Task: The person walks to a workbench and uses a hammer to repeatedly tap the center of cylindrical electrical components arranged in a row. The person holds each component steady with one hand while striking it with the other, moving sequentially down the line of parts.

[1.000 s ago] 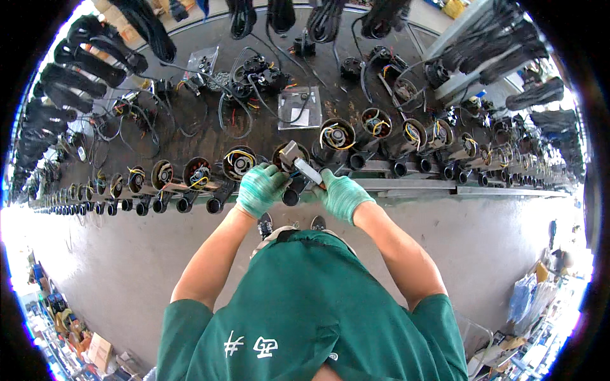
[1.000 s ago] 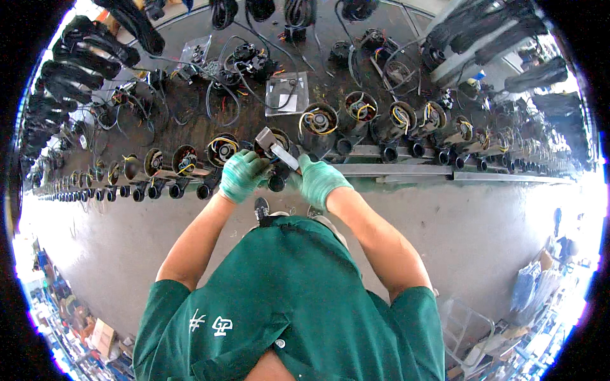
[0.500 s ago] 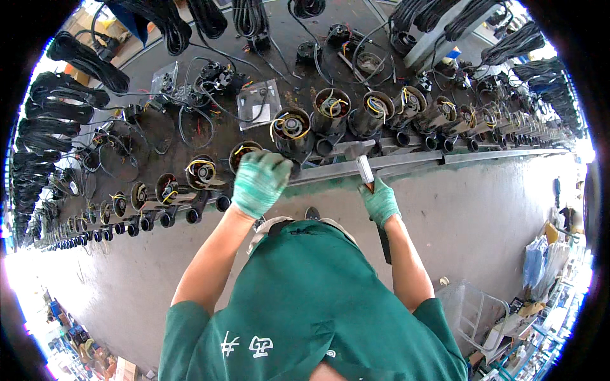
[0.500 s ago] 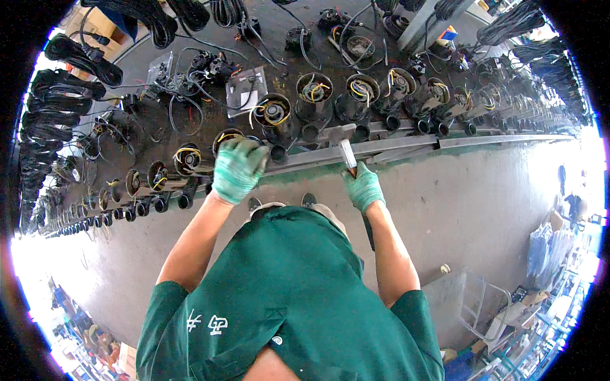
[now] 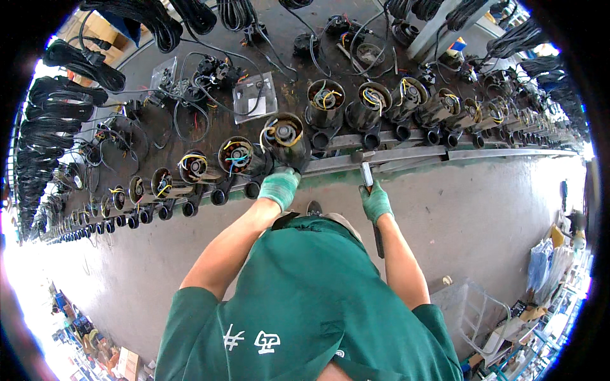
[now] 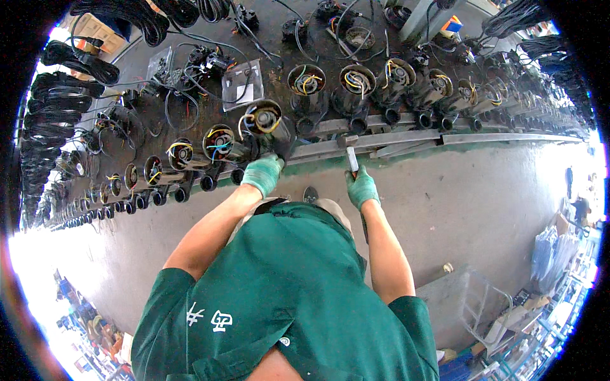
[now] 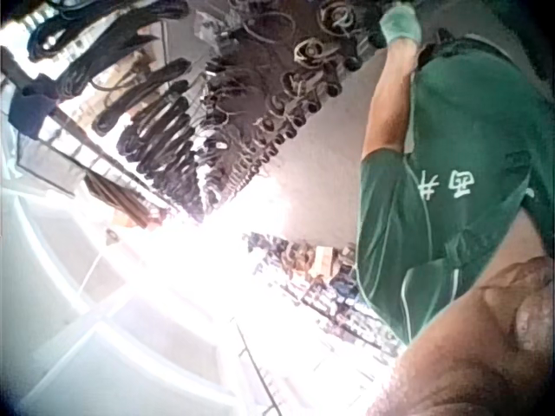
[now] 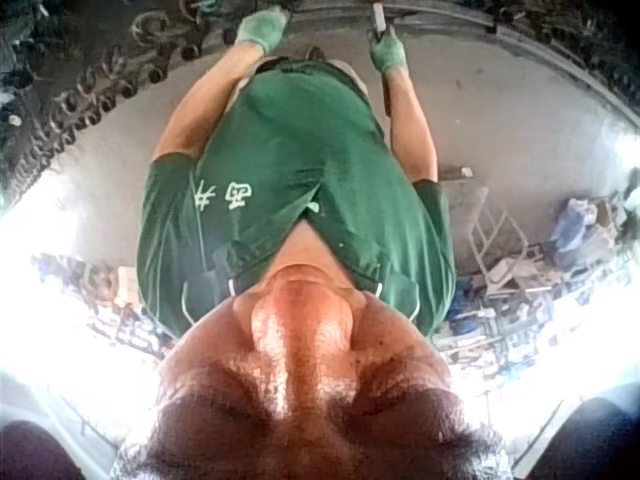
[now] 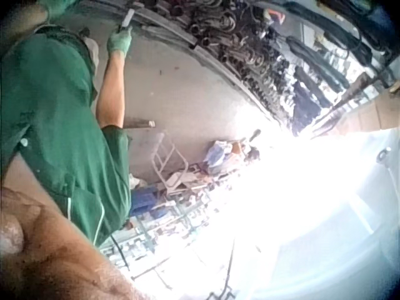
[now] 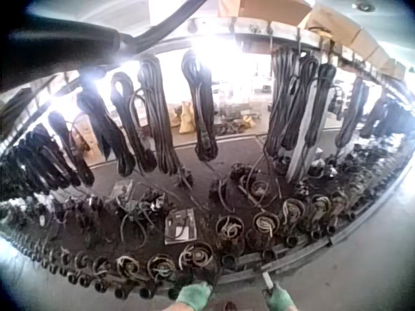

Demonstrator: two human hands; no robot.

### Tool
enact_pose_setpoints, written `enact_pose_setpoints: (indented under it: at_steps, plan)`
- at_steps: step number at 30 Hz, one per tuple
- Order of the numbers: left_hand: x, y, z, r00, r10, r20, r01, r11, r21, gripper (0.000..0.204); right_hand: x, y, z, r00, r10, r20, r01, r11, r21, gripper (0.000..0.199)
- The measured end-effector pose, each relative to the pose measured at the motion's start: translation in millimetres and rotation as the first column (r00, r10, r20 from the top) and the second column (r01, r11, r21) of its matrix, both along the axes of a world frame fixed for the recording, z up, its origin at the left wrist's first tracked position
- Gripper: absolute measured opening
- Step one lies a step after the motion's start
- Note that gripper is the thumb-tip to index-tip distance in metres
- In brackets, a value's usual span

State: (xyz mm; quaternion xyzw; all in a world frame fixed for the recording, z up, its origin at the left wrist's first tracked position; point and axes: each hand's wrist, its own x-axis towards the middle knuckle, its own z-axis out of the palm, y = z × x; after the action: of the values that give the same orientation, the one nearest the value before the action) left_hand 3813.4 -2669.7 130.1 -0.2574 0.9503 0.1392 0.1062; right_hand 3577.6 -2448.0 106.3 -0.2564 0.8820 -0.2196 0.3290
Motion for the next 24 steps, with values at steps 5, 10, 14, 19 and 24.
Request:
enact_pose_setpoints:
  at_steps: [5,10,14,19,24]
  plan:
    - [13,20,-6,0.998,-0.053,0.019,0.053,0.999,0.012,0.023,1,-1,-4,0.997,-0.028,0.066,0.030,0.999,-0.026,0.044]
    - [21,26,32,0.981,0.017,-0.193,-0.012,1.000,0.027,0.025,-3,-2,-1,0.997,-0.013,0.079,0.014,1.000,-0.015,0.042]
    - [23,16,122,0.845,-0.129,-0.519,0.040,0.983,-0.180,0.028,-5,-8,19,0.986,-0.015,0.167,0.023,0.999,-0.049,0.039]
    - [15,-33,168,0.855,0.010,-0.519,-0.183,0.941,-0.284,0.058,20,-24,97,0.973,-0.040,0.229,0.080,0.983,-0.167,0.029]
    - [33,-68,144,0.959,-0.112,-0.259,0.037,0.960,-0.279,0.052,61,-47,177,0.969,0.233,0.079,-0.187,0.907,-0.376,0.027]
